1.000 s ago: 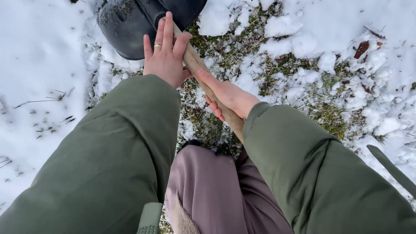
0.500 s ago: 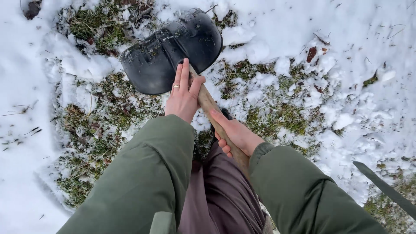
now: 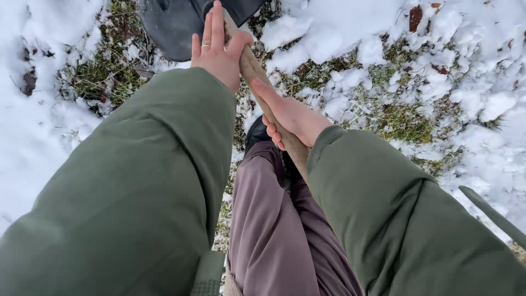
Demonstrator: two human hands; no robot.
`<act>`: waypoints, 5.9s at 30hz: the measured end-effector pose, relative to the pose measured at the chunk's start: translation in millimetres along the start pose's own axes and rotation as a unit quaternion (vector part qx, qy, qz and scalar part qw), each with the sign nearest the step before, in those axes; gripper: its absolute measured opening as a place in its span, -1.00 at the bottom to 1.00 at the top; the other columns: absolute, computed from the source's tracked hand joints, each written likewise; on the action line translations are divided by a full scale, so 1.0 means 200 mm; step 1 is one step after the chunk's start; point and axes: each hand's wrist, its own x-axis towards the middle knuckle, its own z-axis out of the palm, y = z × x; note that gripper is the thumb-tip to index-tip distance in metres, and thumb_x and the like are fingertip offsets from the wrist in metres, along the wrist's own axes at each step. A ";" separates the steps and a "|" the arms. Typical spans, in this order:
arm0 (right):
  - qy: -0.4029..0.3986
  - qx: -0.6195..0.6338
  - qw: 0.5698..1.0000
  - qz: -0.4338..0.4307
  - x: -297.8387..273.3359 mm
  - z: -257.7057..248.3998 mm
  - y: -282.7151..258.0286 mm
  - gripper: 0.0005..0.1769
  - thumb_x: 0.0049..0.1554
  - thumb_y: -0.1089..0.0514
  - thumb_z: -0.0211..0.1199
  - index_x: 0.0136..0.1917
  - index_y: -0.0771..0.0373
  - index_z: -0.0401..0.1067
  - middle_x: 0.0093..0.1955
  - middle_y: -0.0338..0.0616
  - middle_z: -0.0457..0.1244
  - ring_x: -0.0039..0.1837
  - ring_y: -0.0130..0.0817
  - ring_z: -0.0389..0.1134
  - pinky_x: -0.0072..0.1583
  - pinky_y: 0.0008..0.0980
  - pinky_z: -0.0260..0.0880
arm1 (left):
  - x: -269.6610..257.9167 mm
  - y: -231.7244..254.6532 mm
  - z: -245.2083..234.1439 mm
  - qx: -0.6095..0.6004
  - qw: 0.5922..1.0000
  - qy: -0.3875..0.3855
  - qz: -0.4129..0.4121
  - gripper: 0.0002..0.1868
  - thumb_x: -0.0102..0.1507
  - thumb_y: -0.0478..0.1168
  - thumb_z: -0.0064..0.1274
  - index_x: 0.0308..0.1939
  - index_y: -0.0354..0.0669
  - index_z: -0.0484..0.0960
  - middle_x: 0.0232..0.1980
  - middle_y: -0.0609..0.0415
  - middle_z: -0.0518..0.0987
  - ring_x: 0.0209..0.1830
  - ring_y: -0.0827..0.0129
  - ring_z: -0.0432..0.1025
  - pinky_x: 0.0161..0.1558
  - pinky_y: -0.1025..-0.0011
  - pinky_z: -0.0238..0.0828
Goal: The person shovels snow from a patch of mossy grass, using a shovel to lift and toss the snow aside.
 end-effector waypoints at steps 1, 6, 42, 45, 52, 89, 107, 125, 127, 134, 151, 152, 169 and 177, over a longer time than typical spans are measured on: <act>-0.007 0.017 0.999 0.026 0.00 -0.02 0.03 -0.18 0.10 -0.64 -0.11 -0.36 0.17 0.17 -0.53 -0.18 0.06 -0.48 -0.37 0.05 -0.33 -0.35 0.24 | -0.01 0.05 0.01 -0.058 0.998 -0.035 -0.016 -0.23 0.19 -0.60 -0.01 0.31 0.35 0.34 0.68 -0.04 -0.55 0.76 -0.10 -0.46 0.64 -0.22 -0.20; -0.009 0.032 0.997 0.063 -0.07 -0.14 0.33 -0.19 0.15 -0.62 -0.07 -0.28 0.20 0.20 -0.50 -0.19 0.09 -0.46 -0.38 0.06 -0.32 -0.38 0.16 | -0.24 0.30 0.14 -0.127 0.992 -0.016 0.009 -0.38 0.29 -0.60 -0.07 0.28 0.20 0.35 0.70 -0.12 -0.53 0.74 -0.28 -0.48 0.50 -0.28 0.10; -0.027 0.313 0.944 0.102 -0.06 -0.39 0.81 -0.14 0.16 -0.66 -0.07 -0.42 0.16 0.12 -0.50 -0.13 0.06 -0.49 -0.32 0.02 -0.31 -0.33 0.15 | -0.04 0.95 0.16 -0.028 0.943 -0.330 0.018 -0.13 0.27 -0.63 -0.33 0.44 0.53 0.22 0.69 0.10 -0.78 0.78 0.08 -0.69 0.40 0.10 0.17; -0.041 0.352 0.927 0.122 -0.17 -0.34 0.80 -0.16 0.16 -0.71 -0.11 -0.33 0.12 0.14 -0.50 -0.21 0.05 -0.46 -0.37 -0.01 -0.28 -0.35 0.13 | -0.13 0.93 0.17 0.006 0.956 -0.277 0.091 -0.21 0.32 -0.60 -0.20 0.45 0.41 0.24 0.68 0.04 -0.72 0.76 -0.02 -0.60 0.57 0.09 0.05; 0.020 0.359 0.932 -0.051 -0.05 -0.53 0.72 -0.13 0.20 -0.66 -0.07 -0.34 0.19 0.31 -0.51 -0.17 0.15 -0.49 -0.36 0.25 -0.36 -0.19 0.41 | 0.12 1.03 0.14 0.082 0.964 -0.021 0.252 -0.40 0.43 -0.49 0.03 0.42 0.15 0.21 0.73 -0.23 -0.38 0.78 0.03 -0.33 0.67 0.01 0.03; -0.126 0.070 0.990 -0.001 -0.42 -0.31 0.45 -0.10 0.23 -0.71 -0.06 -0.31 0.17 0.36 -0.48 -0.22 0.20 -0.47 -0.41 0.28 -0.34 -0.26 0.45 | -0.46 0.58 -0.15 -0.361 0.913 0.092 -0.169 -0.52 0.58 0.17 -0.42 0.27 -0.17 0.21 0.28 -0.22 0.03 -0.01 0.11 0.41 -0.02 0.00 0.53; -0.139 -0.316 0.934 0.097 -0.24 0.34 -0.11 -0.19 0.23 -0.64 0.06 -0.35 0.12 0.34 -0.48 -0.23 0.22 -0.46 -0.47 0.21 -0.37 -0.37 0.32 | -0.89 0.00 -0.06 -0.574 0.570 0.142 -0.570 0.03 0.26 -0.32 0.19 0.46 -0.62 -0.31 -0.19 -0.15 0.47 -0.32 0.22 0.46 -0.32 -0.14 0.15; -0.018 -0.284 0.955 0.084 -0.31 -0.73 -0.13 -0.19 0.25 -0.57 0.05 -0.29 0.24 0.36 -0.48 -0.12 0.22 -0.48 -0.38 0.26 -0.38 -0.30 0.35 | 0.03 0.78 -0.09 -0.746 0.539 0.128 -0.369 0.28 0.29 -0.46 0.08 0.49 -0.35 -0.88 -0.37 0.22 0.26 -0.42 0.54 0.12 -0.36 0.16 0.15; 0.013 -0.252 0.962 0.106 -0.35 -0.92 -0.01 -0.20 0.25 -0.58 0.02 -0.26 0.21 0.37 -0.47 -0.16 0.23 -0.49 -0.41 0.25 -0.39 -0.34 0.36 | 0.18 0.98 0.07 -0.735 0.567 0.108 -0.357 0.30 0.27 -0.43 0.12 0.47 -0.42 -0.86 -0.29 0.08 0.35 -0.39 0.44 0.18 -0.37 0.08 0.20; -0.009 -0.143 0.981 0.128 -0.58 -1.06 0.28 -0.21 0.25 -0.57 0.04 -0.22 0.24 0.38 -0.45 -0.16 0.24 -0.51 -0.43 0.24 -0.42 -0.39 0.37 | 0.04 1.35 -0.06 -0.697 0.621 0.044 -0.356 0.23 0.27 -0.45 0.08 0.47 -0.48 -0.79 -0.33 0.10 0.36 -0.34 0.47 0.07 -0.30 -0.01 0.07; -0.149 -0.271 0.949 0.065 -0.08 -0.25 0.07 -0.17 0.10 -0.69 0.07 -0.40 0.11 0.27 -0.49 -0.21 0.20 -0.48 -0.41 0.20 -0.36 -0.34 0.25 | -0.48 0.29 -0.04 -0.482 0.648 0.058 -0.586 -0.11 0.24 -0.23 0.18 0.42 -0.54 -0.07 -0.22 0.03 0.53 -0.34 0.31 0.52 -0.33 0.14 0.59; -0.137 -0.312 0.938 0.059 -0.05 -0.23 0.04 -0.17 0.11 -0.69 0.05 -0.41 0.10 0.27 -0.49 -0.22 0.20 -0.47 -0.42 0.21 -0.35 -0.35 0.28 | -0.46 0.24 -0.03 -0.471 0.642 0.025 -0.604 -0.28 0.21 -0.13 0.31 0.27 -0.58 0.39 -0.07 -0.15 0.57 -0.23 0.09 0.65 -0.38 0.06 0.79; 0.061 -0.278 0.943 0.171 -0.59 -0.92 -0.14 -0.22 0.31 -0.57 0.03 -0.27 0.17 0.24 -0.41 -0.14 0.10 -0.40 -0.33 0.04 -0.23 -0.30 0.18 | 0.31 1.20 -0.28 -0.616 0.584 -0.003 -0.528 -0.23 0.02 -0.09 0.12 0.20 -0.28 0.13 0.01 -0.14 0.54 -0.12 0.10 0.54 -0.28 0.14 0.62; -0.064 -0.120 0.980 0.146 -0.44 -0.67 -0.07 -0.27 0.24 -0.57 0.00 -0.19 0.17 0.20 -0.38 -0.18 0.07 -0.42 -0.39 -0.01 -0.31 -0.38 0.13 | 0.16 0.87 -0.27 -0.480 0.691 0.038 -0.540 -0.30 0.11 -0.09 0.22 0.15 -0.19 0.12 -0.09 -0.02 0.53 -0.18 0.21 0.49 -0.23 0.15 0.45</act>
